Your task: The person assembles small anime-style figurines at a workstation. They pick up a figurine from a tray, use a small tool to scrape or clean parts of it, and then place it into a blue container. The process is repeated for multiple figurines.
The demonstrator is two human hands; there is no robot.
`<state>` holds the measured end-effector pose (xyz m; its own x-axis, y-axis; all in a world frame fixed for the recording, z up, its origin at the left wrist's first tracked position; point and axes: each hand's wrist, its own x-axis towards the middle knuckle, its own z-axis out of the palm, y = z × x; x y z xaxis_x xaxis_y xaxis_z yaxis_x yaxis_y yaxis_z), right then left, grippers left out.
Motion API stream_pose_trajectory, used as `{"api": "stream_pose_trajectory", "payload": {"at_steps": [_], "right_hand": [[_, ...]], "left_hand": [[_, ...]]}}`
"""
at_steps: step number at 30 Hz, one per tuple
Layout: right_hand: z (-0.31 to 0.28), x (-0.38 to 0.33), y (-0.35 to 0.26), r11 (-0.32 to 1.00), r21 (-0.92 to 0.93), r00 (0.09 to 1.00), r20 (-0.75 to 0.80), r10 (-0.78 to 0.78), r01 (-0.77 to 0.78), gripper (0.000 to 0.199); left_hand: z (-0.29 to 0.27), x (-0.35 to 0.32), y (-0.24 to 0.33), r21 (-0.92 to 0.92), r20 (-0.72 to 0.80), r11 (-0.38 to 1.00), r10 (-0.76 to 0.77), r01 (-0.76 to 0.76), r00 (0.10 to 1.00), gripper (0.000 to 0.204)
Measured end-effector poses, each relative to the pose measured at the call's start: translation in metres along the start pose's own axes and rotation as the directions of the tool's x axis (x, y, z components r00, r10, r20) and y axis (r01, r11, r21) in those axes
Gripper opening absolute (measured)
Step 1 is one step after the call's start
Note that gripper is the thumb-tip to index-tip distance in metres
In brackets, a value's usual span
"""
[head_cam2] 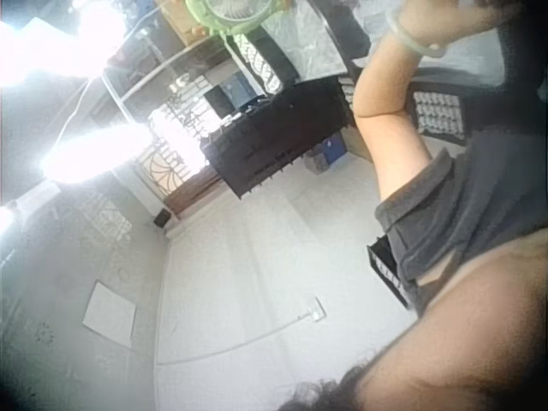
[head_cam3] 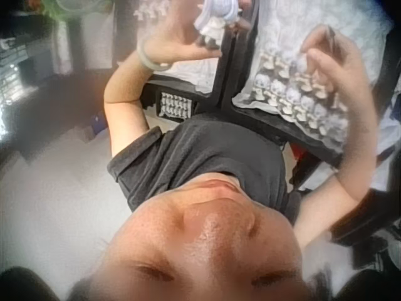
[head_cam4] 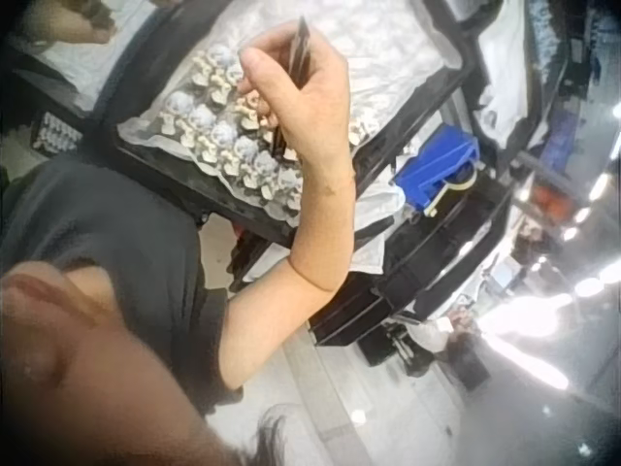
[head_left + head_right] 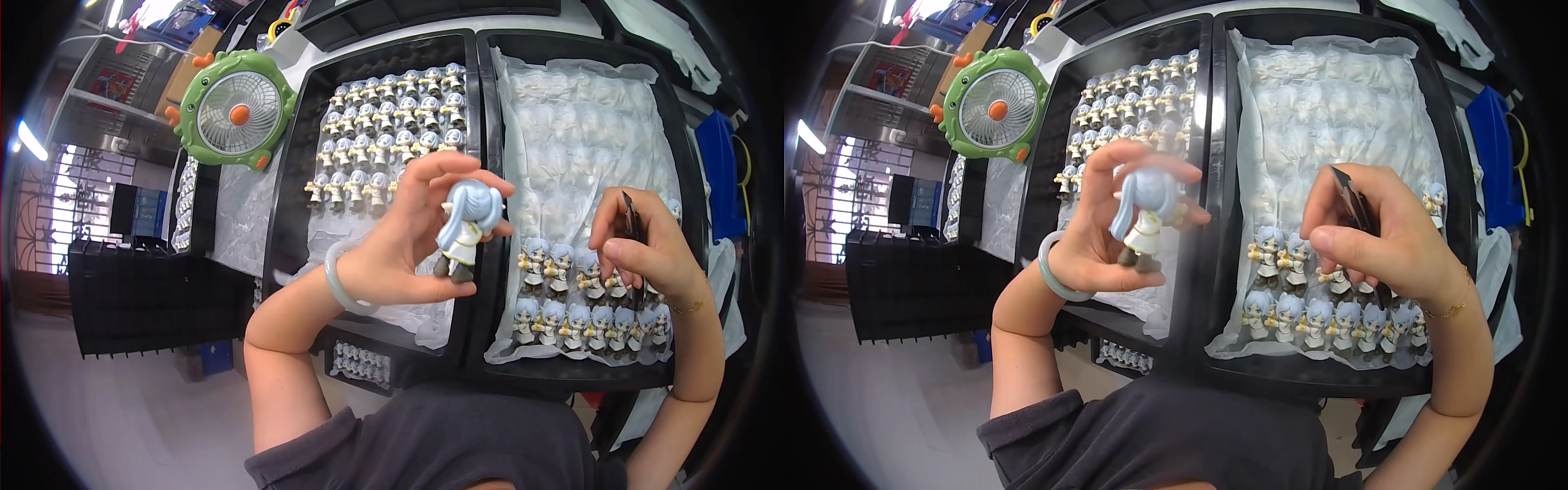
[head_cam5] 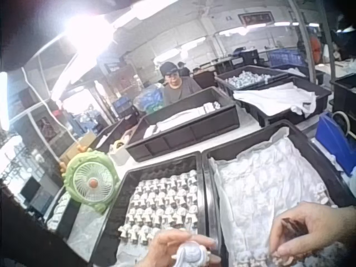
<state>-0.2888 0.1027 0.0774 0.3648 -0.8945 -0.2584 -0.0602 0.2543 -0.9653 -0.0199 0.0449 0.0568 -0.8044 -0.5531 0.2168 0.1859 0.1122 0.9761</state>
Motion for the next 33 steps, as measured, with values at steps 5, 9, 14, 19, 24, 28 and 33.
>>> {"api": "stream_pose_trajectory", "payload": {"at_steps": [5,9,14,19,24,28,33], "right_hand": [[-0.002,0.002,0.001,1.0,0.001,1.0,-0.014,0.022,-0.022,0.02],[-0.001,0.003,0.002,1.0,-0.007,1.0,-0.008,0.019,-0.019,0.02],[-0.002,0.002,0.005,1.0,0.024,1.0,-0.019,-0.009,0.009,0.021],[-0.001,0.003,0.006,1.0,0.023,1.0,-0.016,-0.008,0.008,0.021],[-0.001,0.004,0.008,1.0,0.006,1.0,-0.014,-0.011,0.012,0.022],[-0.002,0.003,0.012,1.0,-0.003,0.999,-0.032,-0.03,0.03,0.023],[-0.003,0.005,0.015,0.999,-0.01,0.999,-0.038,-0.032,0.032,0.025]], "left_hand": [[0.001,0.001,0.002,0.049,0.031,0.998,0.029,-0.03,0.999,0.084],[-0.001,-0.003,0.005,0.371,-0.01,0.927,0.067,-0.059,0.998,0.076],[0.002,-0.001,0.018,0.896,-0.069,0.445,0.116,0.01,0.991,0.067],[0.004,-0.003,0.02,0.946,-0.116,0.314,0.08,0.085,0.99,0.066],[0.002,-0.005,0.022,0.954,-0.105,0.289,0.064,0.082,0.992,0.066],[-0.011,-0.003,0.025,0.907,-0.079,0.415,0.004,0.07,0.997,0.064],[-0.057,0.002,0.009,0.412,-0.376,0.88,-0.073,0.238,0.924,0.055]]}}
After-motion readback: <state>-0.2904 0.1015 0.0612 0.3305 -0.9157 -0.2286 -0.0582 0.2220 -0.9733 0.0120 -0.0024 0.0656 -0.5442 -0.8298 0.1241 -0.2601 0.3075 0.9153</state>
